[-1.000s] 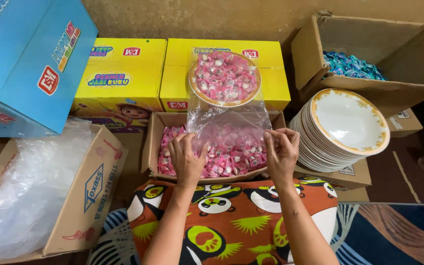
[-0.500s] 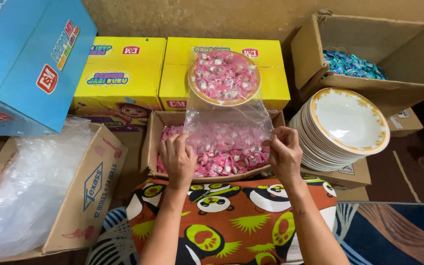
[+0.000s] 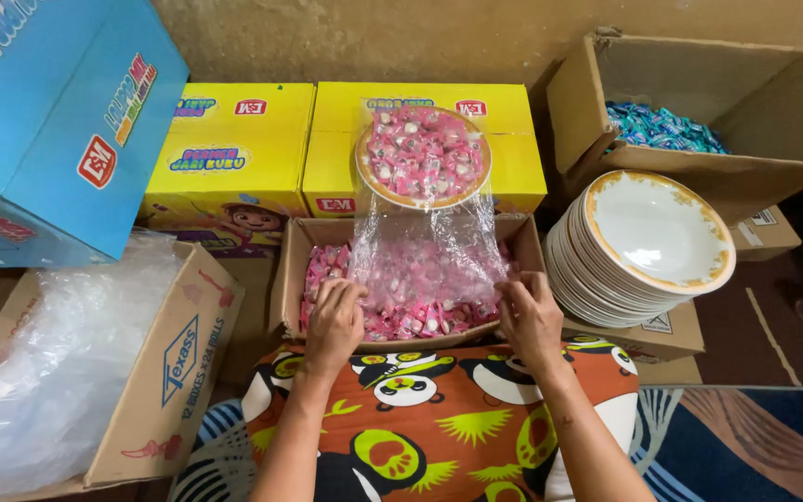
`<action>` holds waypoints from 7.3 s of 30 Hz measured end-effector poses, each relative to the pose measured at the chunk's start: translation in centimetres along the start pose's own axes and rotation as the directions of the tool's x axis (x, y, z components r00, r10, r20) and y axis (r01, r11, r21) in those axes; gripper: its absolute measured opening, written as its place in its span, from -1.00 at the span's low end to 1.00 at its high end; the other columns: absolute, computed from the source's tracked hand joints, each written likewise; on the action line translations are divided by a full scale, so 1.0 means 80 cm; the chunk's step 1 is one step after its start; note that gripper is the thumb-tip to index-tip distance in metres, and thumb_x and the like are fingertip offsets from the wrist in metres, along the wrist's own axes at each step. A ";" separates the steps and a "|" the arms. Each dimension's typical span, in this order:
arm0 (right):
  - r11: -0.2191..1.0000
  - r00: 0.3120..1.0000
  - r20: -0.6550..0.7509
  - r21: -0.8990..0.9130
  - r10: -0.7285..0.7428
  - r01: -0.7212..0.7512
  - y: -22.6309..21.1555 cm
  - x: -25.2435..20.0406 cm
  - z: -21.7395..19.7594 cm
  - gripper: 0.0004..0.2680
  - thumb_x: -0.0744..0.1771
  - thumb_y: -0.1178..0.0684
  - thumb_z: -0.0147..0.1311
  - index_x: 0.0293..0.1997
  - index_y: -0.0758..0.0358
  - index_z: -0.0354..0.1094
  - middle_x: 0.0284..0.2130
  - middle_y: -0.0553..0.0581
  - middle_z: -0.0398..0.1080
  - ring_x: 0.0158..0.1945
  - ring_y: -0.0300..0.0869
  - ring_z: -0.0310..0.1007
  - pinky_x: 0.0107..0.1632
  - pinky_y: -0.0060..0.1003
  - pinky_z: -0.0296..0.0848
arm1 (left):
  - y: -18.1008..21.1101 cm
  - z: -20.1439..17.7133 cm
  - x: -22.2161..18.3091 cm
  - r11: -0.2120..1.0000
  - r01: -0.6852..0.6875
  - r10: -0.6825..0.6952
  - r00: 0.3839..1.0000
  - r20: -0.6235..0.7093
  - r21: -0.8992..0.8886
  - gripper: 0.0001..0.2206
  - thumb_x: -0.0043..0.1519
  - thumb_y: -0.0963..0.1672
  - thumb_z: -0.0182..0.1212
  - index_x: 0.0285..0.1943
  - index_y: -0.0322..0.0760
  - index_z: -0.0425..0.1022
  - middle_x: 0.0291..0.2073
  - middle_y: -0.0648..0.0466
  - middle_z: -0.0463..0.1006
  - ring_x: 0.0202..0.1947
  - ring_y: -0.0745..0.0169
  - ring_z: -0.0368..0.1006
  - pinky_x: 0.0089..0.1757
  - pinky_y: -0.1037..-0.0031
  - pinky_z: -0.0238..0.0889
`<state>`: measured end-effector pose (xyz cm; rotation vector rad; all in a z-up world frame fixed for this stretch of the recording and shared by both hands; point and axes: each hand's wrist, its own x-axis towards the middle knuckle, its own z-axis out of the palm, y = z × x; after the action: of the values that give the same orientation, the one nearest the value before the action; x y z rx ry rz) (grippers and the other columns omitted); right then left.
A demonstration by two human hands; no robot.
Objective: Packing small pink items into plastic bags containing plates
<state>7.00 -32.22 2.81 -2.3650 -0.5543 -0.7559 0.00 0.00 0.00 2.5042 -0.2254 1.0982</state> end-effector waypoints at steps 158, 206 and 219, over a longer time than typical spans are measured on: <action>0.681 0.674 -0.289 0.589 0.680 -0.435 0.368 -0.005 -0.195 -0.79 0.36 0.03 0.30 0.01 0.33 0.50 -0.34 0.25 0.51 -0.46 -0.19 0.52 -0.49 -0.40 0.53 | 0.355 0.332 0.200 0.804 0.413 -0.376 0.910 0.173 -0.427 -0.65 0.10 -0.14 0.37 0.08 -0.10 0.48 -0.10 0.01 0.45 -0.11 -0.01 0.46 -0.10 0.29 0.33; 0.332 0.830 0.324 0.803 0.453 -0.495 0.093 0.249 0.209 -0.49 0.31 0.17 0.29 0.35 0.49 0.06 0.12 0.43 0.39 0.07 0.23 0.49 -0.03 0.17 0.60 | -0.091 0.153 0.239 0.466 0.611 -0.737 0.668 0.102 -0.640 -0.53 0.03 -0.38 0.05 0.05 -0.08 0.49 0.04 -0.14 0.39 0.05 -0.18 0.50 0.07 0.26 0.37; 0.998 0.991 -0.115 -0.003 -0.070 0.070 0.006 0.260 0.128 -0.53 0.39 -0.04 0.30 0.37 0.37 0.16 0.00 0.46 0.21 -0.01 0.36 0.32 -0.04 0.23 0.34 | -0.078 0.018 0.168 0.883 0.387 -0.424 0.900 -0.099 -0.265 -0.51 0.18 -0.16 0.20 0.35 -0.08 0.32 0.30 -0.21 0.35 0.41 -0.14 0.15 0.30 0.15 0.04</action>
<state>26.83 -21.78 8.81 -2.2946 -0.5911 -0.9170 11.98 5.24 7.20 2.1077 0.1975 1.0118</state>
